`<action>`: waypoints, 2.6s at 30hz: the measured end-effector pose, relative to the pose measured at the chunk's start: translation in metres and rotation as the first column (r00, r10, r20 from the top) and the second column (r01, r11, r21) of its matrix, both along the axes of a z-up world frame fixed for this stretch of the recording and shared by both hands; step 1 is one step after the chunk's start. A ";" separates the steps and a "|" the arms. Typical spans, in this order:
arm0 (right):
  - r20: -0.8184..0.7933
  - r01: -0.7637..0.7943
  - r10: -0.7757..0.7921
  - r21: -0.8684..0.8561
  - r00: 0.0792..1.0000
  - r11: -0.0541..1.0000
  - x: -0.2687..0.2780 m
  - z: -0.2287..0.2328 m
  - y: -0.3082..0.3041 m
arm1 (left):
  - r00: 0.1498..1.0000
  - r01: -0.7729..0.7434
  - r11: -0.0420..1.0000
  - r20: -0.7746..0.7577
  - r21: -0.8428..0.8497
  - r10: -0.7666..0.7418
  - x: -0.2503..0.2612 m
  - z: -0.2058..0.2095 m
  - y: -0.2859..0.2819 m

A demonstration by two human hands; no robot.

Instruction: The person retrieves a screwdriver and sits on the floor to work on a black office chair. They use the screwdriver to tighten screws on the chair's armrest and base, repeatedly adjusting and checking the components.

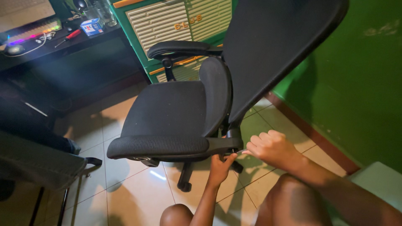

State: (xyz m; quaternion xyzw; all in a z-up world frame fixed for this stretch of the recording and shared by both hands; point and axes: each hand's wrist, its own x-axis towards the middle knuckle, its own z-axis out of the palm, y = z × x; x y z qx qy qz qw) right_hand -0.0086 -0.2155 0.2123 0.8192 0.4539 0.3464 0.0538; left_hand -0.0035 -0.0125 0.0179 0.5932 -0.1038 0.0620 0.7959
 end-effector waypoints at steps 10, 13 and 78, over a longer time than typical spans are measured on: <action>-0.103 0.016 -0.015 0.002 0.995 1.000 0.000 -0.005 0.003 | 0.994 0.063 0.998 0.086 -0.012 -0.062 0.004 -0.004 0.011; -0.088 0.004 -0.004 0.002 0.996 1.000 0.001 -0.004 0.002 | 0.979 0.035 0.998 0.199 0.061 -0.047 0.006 0.001 0.012; -0.037 0.227 -0.224 0.115 0.974 0.967 -0.029 -0.021 0.018 | 0.998 0.019 0.996 0.057 0.092 -0.024 -0.014 0.037 0.020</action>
